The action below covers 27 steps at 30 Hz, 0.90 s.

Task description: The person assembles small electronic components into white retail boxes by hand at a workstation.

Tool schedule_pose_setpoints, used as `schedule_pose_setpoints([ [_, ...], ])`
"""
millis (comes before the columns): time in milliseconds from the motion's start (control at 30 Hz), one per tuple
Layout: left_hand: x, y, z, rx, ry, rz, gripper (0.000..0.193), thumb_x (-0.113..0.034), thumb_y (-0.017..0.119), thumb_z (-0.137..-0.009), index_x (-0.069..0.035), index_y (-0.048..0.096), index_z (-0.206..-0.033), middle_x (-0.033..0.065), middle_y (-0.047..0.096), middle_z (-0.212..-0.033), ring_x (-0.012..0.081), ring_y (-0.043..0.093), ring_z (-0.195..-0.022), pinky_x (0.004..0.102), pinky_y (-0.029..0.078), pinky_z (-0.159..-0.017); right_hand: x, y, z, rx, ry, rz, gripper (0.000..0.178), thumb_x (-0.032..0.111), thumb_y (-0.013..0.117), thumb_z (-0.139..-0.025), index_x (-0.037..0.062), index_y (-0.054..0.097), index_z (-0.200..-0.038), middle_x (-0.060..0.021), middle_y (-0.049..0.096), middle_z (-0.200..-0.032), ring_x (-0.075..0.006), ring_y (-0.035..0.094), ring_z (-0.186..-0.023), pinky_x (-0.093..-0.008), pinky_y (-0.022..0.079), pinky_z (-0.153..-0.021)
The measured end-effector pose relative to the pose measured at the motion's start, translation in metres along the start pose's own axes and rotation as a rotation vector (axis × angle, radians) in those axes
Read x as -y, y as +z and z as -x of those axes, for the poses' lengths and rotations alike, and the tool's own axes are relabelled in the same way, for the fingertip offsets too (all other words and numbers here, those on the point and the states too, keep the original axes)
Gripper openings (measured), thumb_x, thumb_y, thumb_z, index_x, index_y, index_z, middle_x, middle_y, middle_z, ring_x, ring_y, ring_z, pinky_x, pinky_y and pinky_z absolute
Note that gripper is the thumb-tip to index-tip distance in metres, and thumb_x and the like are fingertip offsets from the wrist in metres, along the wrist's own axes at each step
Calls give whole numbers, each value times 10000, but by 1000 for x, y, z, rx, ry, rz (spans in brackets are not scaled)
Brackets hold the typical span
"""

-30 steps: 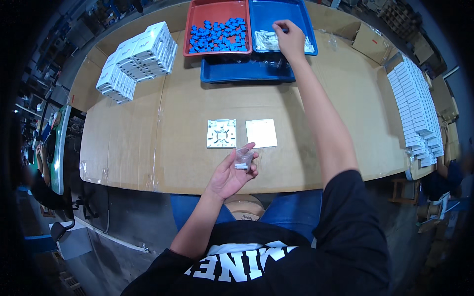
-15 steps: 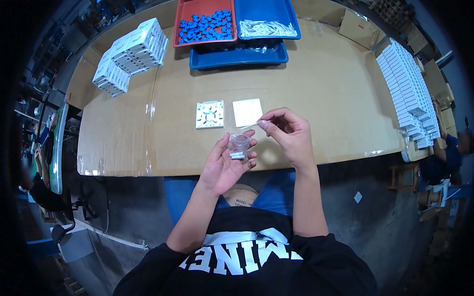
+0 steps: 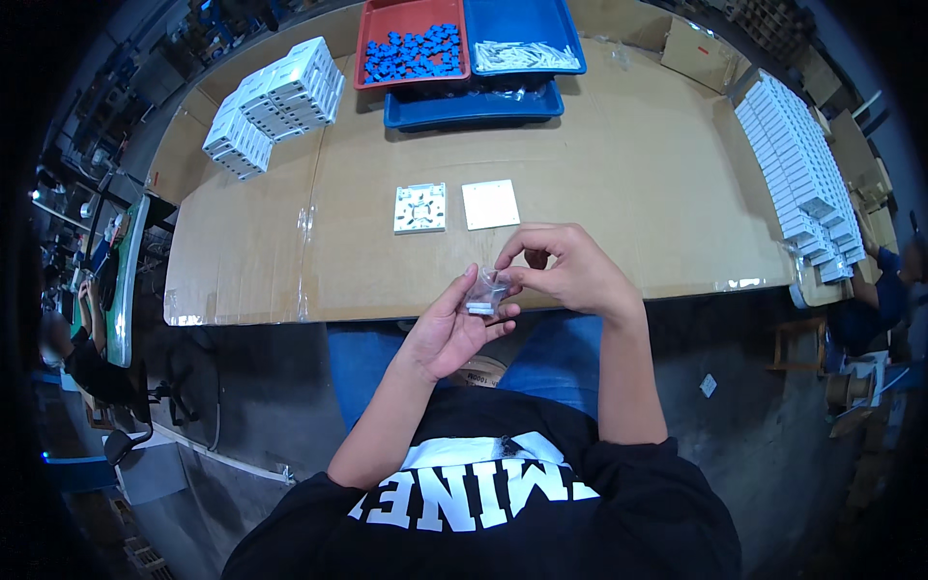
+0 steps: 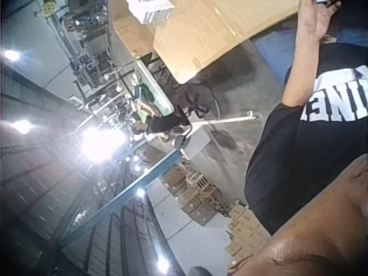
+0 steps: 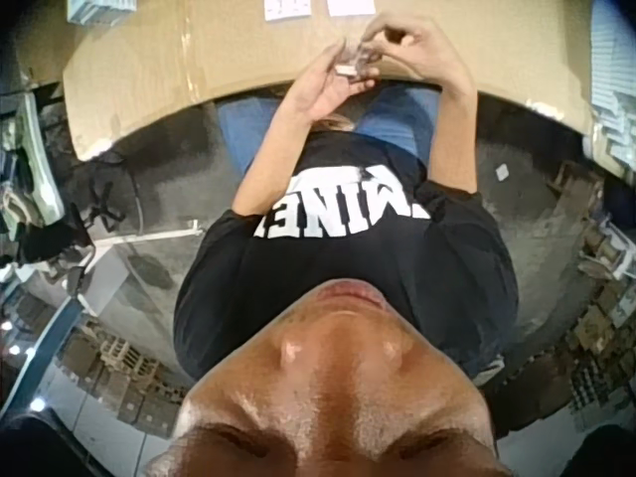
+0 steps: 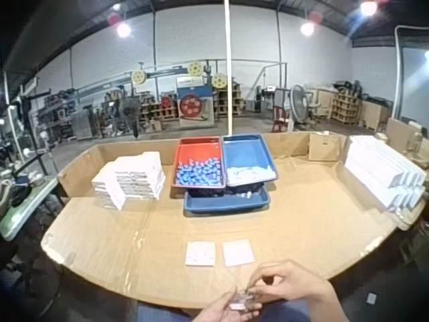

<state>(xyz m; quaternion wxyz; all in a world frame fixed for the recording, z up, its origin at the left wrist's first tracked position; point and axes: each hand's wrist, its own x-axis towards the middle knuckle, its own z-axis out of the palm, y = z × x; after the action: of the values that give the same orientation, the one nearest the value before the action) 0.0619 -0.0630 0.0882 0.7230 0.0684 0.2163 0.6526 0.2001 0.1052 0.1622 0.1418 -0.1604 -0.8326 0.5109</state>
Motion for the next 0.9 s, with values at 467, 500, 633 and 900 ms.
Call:
schedule_pose_setpoints([
  [467, 13, -3, 3, 2, -72, -57, 479, -456, 419, -1115, -71, 542, -1373, 134, 645, -1287, 247, 665, -1151, 415, 547, -990, 20, -18, -23, 436, -14, 128, 103, 65, 763, -833, -17, 745, -891, -93, 718, -1103, -218, 682, -977, -353, 527, -852],
  [500, 13, -5, 3, 30, -75, -38, 481, -457, 416, -1116, -72, 540, -1377, 137, 646, -1290, 250, 665, -1154, 418, 548, -991, 17, -19, -24, 452, -46, 146, 105, 68, 763, -834, -20, 744, -888, -95, 720, -1093, -222, 683, -978, -355, 526, -856],
  [633, 16, -4, 5, -6, -78, -45, 485, -454, 402, -1120, -75, 535, -1391, 146, 646, -1303, 256, 664, -1163, 421, 550, -991, 20, -16, -29, 509, -15, 129, 101, 67, 761, -838, -19, 746, -888, -99, 721, -1077, -223, 684, -974, -349, 525, -863],
  [900, 18, -13, -1, 26, -96, 3, 467, -435, 421, -1118, -76, 531, -1396, 146, 643, -1316, 256, 658, -1173, 419, 552, -987, 17, -22, -37, 590, 7, 194, 138, 89, 774, -836, -23, 754, -916, -101, 724, -1019, -217, 684, -929, -338, 530, -839],
])
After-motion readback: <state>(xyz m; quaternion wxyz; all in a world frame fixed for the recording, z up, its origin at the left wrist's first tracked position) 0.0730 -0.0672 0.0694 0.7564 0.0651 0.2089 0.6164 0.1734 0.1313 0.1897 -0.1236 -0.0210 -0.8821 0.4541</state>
